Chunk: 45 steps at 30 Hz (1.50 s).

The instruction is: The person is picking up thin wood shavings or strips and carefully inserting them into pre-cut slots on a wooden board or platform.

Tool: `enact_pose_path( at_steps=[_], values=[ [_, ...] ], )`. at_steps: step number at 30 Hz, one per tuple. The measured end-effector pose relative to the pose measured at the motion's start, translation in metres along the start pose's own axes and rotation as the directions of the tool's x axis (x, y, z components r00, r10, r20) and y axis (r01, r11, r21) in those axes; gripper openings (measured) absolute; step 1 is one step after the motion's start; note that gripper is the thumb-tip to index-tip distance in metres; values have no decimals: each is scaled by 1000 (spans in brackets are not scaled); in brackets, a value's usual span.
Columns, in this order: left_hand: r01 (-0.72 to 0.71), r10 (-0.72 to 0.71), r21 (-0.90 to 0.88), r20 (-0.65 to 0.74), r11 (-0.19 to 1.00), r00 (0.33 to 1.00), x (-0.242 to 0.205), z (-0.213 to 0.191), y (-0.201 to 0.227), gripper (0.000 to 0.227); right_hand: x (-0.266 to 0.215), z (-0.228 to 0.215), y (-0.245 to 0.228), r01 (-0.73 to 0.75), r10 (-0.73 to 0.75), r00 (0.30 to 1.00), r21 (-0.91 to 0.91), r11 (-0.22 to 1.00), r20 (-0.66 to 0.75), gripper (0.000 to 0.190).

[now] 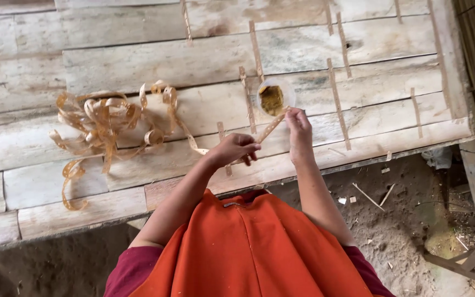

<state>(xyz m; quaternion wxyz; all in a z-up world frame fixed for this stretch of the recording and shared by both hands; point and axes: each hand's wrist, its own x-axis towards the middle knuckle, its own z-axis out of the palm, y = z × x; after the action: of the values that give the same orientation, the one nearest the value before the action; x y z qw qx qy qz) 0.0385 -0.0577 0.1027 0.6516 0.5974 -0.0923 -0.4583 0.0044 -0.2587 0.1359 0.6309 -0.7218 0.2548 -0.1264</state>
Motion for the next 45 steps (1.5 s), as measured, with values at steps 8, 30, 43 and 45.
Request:
enact_pose_path(
  at_steps=[8,30,43,45],
  values=[
    [115,-109,92,-62,989,992,47,-30,3,27,96,-62,45,209,-279,951,-383,900,-137,20],
    [94,-62,53,-429,994,901,144,-26,5,23,154,-37,31,763,-753,585,-518,386,301,18],
    [150,-85,92,-494,984,865,149,-20,9,24,110,-9,88,816,-213,573,-528,237,791,61],
    [111,-22,148,-504,983,863,148,-19,14,25,107,-5,88,833,-337,547,-540,125,766,80]
  ],
)
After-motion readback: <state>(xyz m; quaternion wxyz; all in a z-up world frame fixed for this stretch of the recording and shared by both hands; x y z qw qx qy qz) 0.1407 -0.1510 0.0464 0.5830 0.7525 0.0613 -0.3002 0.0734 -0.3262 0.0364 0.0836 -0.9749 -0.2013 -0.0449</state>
